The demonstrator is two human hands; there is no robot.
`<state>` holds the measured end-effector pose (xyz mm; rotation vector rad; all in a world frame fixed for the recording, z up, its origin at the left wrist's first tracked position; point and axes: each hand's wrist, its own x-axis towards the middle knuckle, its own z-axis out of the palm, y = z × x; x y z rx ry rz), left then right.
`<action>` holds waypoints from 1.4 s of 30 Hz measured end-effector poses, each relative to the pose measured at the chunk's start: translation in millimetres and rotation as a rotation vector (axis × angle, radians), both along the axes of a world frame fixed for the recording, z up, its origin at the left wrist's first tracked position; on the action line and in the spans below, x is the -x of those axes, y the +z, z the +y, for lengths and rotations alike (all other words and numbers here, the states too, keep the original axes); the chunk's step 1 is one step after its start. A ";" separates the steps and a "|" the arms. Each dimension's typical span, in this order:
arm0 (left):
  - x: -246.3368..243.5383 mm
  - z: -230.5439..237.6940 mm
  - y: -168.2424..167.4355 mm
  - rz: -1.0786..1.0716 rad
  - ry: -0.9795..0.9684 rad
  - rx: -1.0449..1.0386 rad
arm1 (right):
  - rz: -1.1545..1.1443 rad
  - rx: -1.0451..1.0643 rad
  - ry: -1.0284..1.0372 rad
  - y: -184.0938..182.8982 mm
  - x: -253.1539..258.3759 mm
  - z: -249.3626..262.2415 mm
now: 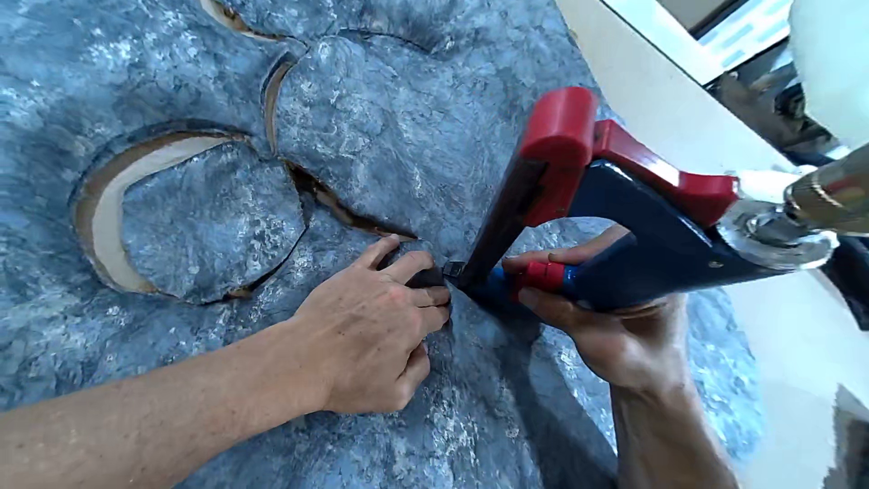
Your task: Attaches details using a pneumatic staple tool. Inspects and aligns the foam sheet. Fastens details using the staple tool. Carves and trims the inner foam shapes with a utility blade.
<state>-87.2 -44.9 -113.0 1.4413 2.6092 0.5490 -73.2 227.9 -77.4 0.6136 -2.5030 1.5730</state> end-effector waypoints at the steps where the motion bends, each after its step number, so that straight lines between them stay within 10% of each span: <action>1: 0.1 0.2 -0.1 0.002 -0.002 -0.007 | 0.007 -0.001 0.006 -0.9 0.3 1.1; 38: 2.6 -14.3 -10.2 0.050 0.017 -0.343 | -0.087 -0.014 0.132 -0.5 14.1 19.7; 42: 2.8 -13.0 -4.3 0.163 -0.008 -0.028 | -0.115 0.025 0.147 1.5 17.6 20.9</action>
